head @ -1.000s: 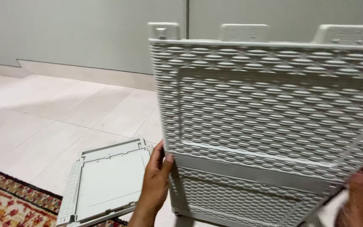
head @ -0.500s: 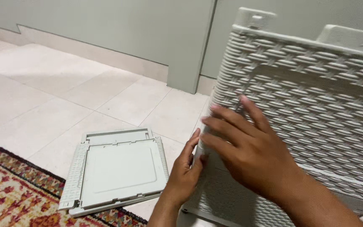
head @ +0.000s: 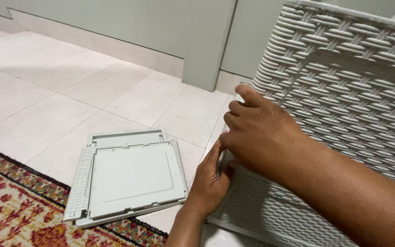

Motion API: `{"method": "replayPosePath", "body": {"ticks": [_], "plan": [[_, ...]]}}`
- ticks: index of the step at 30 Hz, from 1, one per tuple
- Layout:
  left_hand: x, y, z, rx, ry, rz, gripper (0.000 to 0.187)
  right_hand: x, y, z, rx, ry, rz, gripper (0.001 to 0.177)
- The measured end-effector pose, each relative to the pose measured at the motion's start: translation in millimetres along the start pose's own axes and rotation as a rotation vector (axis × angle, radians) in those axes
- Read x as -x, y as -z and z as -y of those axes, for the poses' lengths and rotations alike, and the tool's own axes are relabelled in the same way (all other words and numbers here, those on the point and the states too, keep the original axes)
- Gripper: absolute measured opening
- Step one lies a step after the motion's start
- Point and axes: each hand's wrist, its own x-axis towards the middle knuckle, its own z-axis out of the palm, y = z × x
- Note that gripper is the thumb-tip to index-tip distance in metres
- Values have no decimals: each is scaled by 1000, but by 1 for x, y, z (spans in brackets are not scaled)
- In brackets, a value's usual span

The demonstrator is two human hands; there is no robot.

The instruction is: The person assembles a modular storage crate by snapping together white and brown wicker-style panels. They remove folded towels from the partially assembled crate, then continue attaching panels to complete the box.

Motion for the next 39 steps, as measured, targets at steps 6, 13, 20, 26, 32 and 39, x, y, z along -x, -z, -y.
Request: {"method": "replayPosePath", "body": {"ticks": [6,13,20,26,32,39], "plan": [[1,-7,3,69,16,-32,73,-1,5,1,4,-17,64,19],[3,-8,2,24,-51,-47,74,-5,2,0,36,12,142,18],[4,4,-4,62,19,27,87,-5,3,1,24,-13,160,18],[3,0,-5,15,-66,-8,72,-7,10,1,69,12,247,17],[5,-2,-6,46,-61,-37,73,-9,16,2,21,-3,253,13],[5,-4,-8,34,-58,-87,73,-8,10,2,32,-3,203,13]]}}
